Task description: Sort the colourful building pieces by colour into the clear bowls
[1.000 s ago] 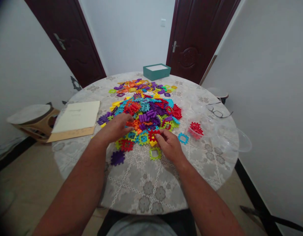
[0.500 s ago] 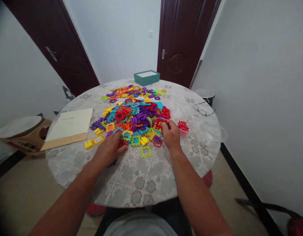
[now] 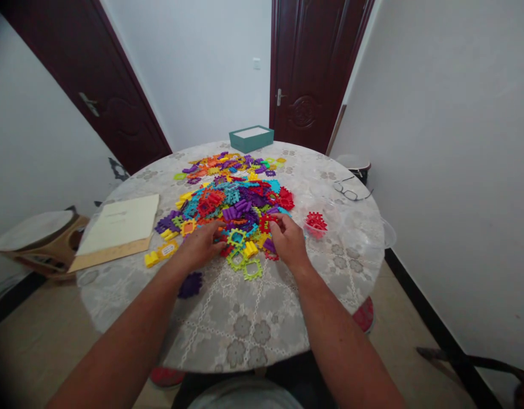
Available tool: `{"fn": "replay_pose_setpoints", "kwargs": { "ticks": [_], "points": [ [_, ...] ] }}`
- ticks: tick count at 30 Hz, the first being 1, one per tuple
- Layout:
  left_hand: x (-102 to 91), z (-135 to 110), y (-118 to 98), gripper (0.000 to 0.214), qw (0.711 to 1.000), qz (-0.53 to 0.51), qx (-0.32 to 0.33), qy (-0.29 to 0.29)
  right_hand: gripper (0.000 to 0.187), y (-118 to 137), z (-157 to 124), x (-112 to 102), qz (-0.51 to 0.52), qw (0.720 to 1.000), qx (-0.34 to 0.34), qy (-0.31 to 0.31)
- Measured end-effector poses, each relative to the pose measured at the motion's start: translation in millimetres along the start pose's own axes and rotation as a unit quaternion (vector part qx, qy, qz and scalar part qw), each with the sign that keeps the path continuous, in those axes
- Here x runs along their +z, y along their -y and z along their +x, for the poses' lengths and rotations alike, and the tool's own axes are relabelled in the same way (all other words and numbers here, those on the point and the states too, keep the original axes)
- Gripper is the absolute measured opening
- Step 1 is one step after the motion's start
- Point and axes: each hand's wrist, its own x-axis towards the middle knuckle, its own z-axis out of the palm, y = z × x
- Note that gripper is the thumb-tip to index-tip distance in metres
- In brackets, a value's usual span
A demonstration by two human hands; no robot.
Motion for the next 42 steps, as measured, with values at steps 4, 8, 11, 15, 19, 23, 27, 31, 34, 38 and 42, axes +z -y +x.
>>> {"fn": "replay_pose_setpoints", "kwargs": {
  "ticks": [4, 8, 11, 15, 19, 23, 27, 31, 34, 38, 42],
  "points": [
    [10.9, -11, 3, 0.047, 0.999, 0.024, 0.018, -0.024, 0.037, -3, -2, 2, -0.003, 1.000, -0.008, 0.007],
    [14.5, -17, 6, 0.036, 0.998, -0.050, -0.017, -0.035, 0.038, -5, -5, 6, 0.013, 1.000, 0.003, 0.023],
    [6.6, -17, 6, 0.024, 0.989, -0.126, -0.056, -0.046, 0.037, -4, -9, 12, 0.027, 0.999, 0.008, 0.035],
    [-4.4, -13, 0, 0.023, 0.964, -0.239, -0.078, -0.093, 0.037, -3, -14, 18, 0.034, 0.998, 0.004, 0.046],
    [-10.4, -6, -11, 0.019, 0.958, -0.231, -0.087, -0.144, 0.038, -2, -17, 22, 0.058, 0.996, 0.028, 0.058],
    [-11.9, 7, -24, 0.022, 0.949, -0.299, -0.053, -0.091, 0.041, 5, -18, 23, 0.133, 0.988, 0.056, 0.060],
    [-5.9, 19, -36, 0.027, 0.931, -0.364, -0.026, -0.017, 0.044, 11, -18, 24, 0.192, 0.977, 0.060, 0.074],
    [4.3, 23, -38, 0.028, 0.921, -0.390, -0.002, -0.001, 0.044, 10, -15, 24, 0.205, 0.970, 0.070, 0.110],
    [8.7, 21, -34, 0.030, 0.916, -0.400, -0.006, 0.001, 0.040, 10, -14, 23, 0.203, 0.966, 0.070, 0.143],
    [4.8, 14, -27, 0.033, 0.941, -0.338, 0.017, -0.017, 0.032, 13, -16, 21, 0.179, 0.971, 0.048, 0.153],
    [-11.0, 8, -17, 0.030, 0.949, -0.296, -0.017, -0.105, 0.026, 17, -11, 4, 0.096, 0.995, -0.033, -0.003]
  ]
}}
